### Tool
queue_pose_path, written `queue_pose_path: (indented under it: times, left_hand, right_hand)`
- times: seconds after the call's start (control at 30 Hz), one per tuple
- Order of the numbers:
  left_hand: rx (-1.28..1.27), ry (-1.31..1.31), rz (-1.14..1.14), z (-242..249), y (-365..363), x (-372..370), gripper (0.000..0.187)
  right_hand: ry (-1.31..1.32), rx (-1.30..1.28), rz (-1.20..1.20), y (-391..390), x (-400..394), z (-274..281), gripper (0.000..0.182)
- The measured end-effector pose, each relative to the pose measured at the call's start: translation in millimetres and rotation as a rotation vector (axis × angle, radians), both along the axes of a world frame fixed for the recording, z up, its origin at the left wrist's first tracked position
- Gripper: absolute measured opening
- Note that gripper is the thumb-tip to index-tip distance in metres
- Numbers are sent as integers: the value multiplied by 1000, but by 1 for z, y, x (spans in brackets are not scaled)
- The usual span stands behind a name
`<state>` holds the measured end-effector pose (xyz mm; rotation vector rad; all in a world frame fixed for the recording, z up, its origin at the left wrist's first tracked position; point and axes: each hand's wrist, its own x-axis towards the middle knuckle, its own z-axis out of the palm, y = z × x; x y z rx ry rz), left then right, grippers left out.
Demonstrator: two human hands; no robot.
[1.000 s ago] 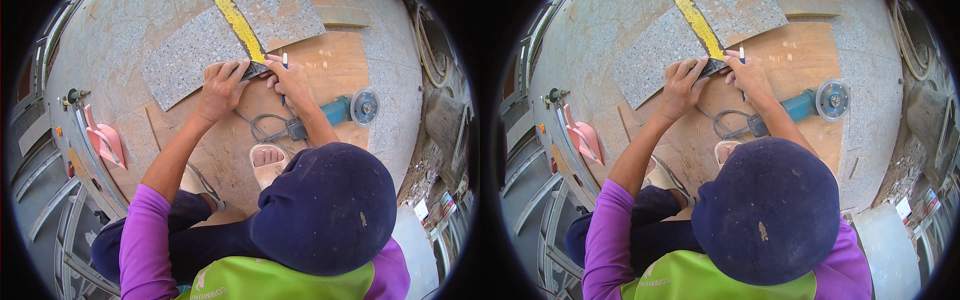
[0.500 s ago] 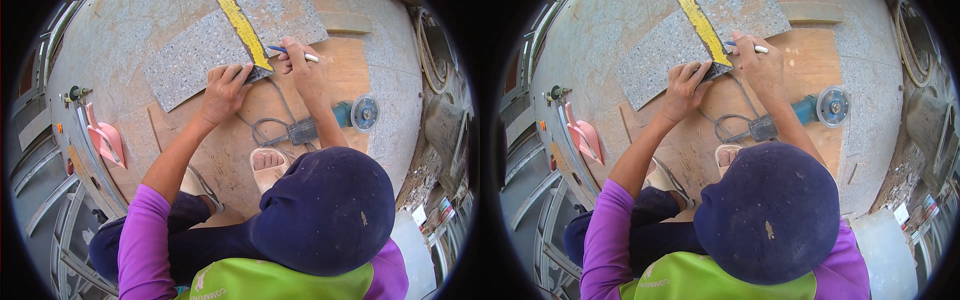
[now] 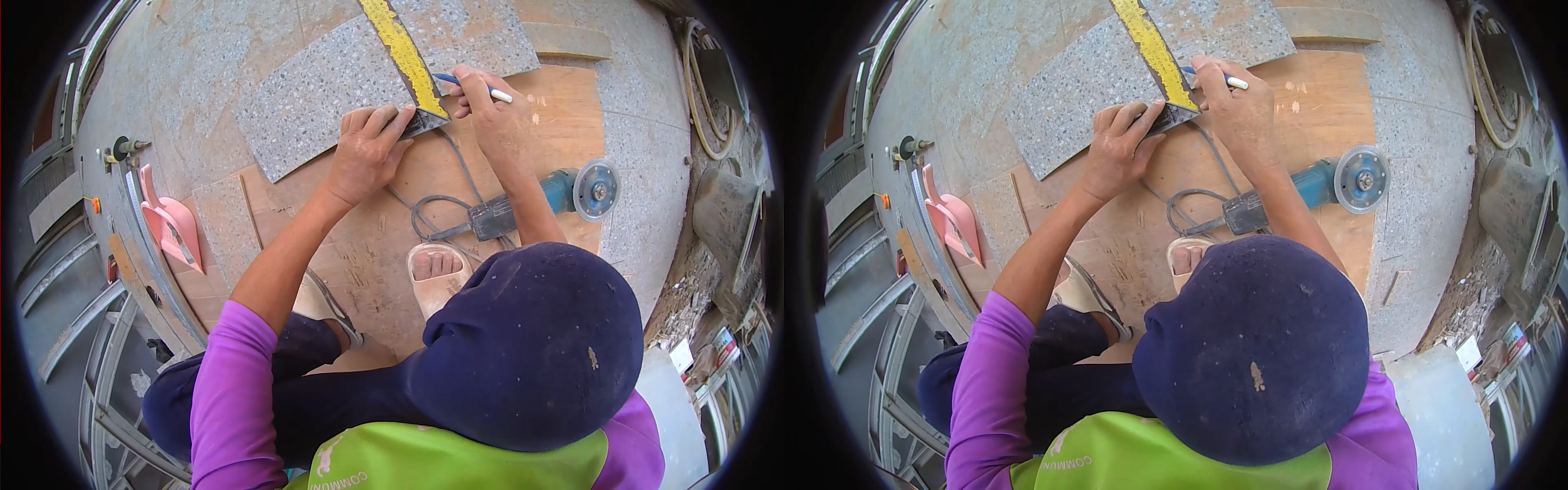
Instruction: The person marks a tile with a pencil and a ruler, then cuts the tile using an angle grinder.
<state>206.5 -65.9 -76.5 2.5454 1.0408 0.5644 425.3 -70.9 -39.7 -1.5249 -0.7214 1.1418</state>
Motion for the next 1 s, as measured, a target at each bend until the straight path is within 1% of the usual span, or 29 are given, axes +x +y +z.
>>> queue_pose_path:
  times: [0.23,0.43,0.77,0.83,1.0]
  left_hand:
    - [44,2,0,-1,1,0,62]
    - [-7,4,-2,1,0,-1,59]
    - [6,9,-8,2,1,1,59]
    - [33,4,-4,1,2,1,60]
    - [-11,14,-15,1,1,-1,59]
  right_hand:
    - [12,-7,2,0,-2,-1,29]
    - [2,-2,12,-1,-1,-5,30]
    - [-37,-16,31,-4,0,-6,32]
    - [-41,-40,33,-7,2,-5,32]
    - [-57,-113,24,-17,6,8,27]
